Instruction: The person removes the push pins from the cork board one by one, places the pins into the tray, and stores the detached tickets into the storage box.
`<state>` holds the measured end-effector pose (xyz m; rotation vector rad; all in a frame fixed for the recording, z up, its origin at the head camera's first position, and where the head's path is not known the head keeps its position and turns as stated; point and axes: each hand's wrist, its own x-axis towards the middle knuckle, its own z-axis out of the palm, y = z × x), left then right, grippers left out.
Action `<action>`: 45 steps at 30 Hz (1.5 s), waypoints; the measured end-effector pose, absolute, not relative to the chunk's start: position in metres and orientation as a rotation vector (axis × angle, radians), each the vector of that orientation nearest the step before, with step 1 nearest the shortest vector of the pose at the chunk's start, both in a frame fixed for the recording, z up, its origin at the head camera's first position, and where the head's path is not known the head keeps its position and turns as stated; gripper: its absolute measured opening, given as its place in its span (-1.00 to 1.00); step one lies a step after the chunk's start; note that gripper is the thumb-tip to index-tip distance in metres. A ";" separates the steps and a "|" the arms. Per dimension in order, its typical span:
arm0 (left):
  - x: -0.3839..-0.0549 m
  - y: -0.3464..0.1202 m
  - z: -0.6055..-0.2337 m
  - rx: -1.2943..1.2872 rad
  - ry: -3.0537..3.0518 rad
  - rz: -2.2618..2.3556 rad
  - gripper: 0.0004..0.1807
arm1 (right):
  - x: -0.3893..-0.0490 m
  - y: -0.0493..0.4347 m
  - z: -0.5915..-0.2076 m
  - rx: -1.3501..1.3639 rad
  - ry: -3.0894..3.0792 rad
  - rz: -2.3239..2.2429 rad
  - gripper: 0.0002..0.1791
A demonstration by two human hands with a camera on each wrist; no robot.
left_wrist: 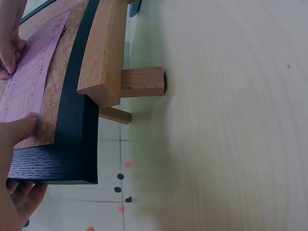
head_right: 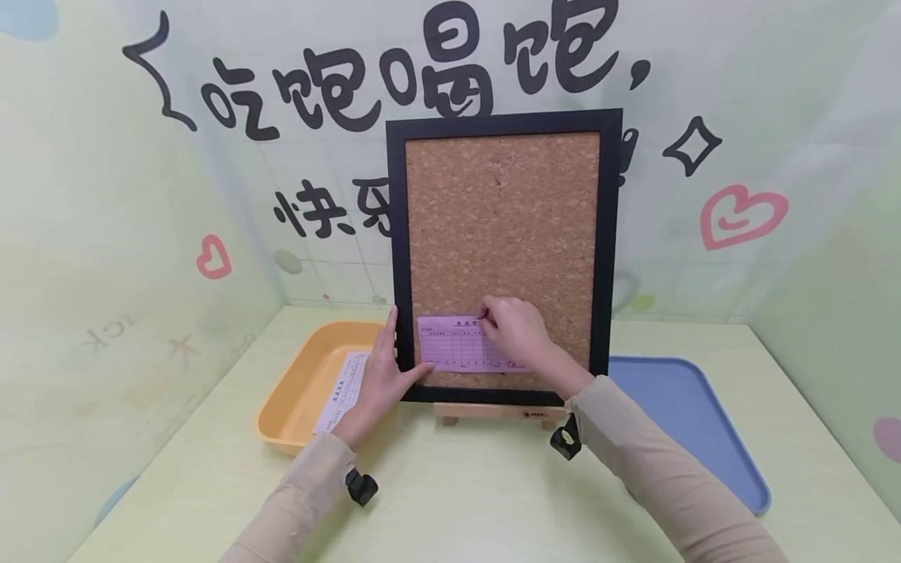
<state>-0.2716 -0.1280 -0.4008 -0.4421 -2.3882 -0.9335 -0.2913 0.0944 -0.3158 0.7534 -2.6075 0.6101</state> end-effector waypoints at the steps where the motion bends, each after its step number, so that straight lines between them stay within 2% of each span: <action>1: -0.271 -0.128 -0.401 -0.441 -2.389 -0.936 0.14 | -0.292 0.094 -0.314 0.763 -2.620 0.598 -0.95; 24: -0.271 -0.129 -0.398 -0.450 -2.398 -0.924 0.13 | -0.290 0.089 -0.318 0.799 -2.527 0.485 -0.95; 45: -0.269 -0.130 -0.399 -0.438 -2.421 -0.968 0.13 | -0.282 0.109 -0.320 0.850 -2.636 0.665 -0.96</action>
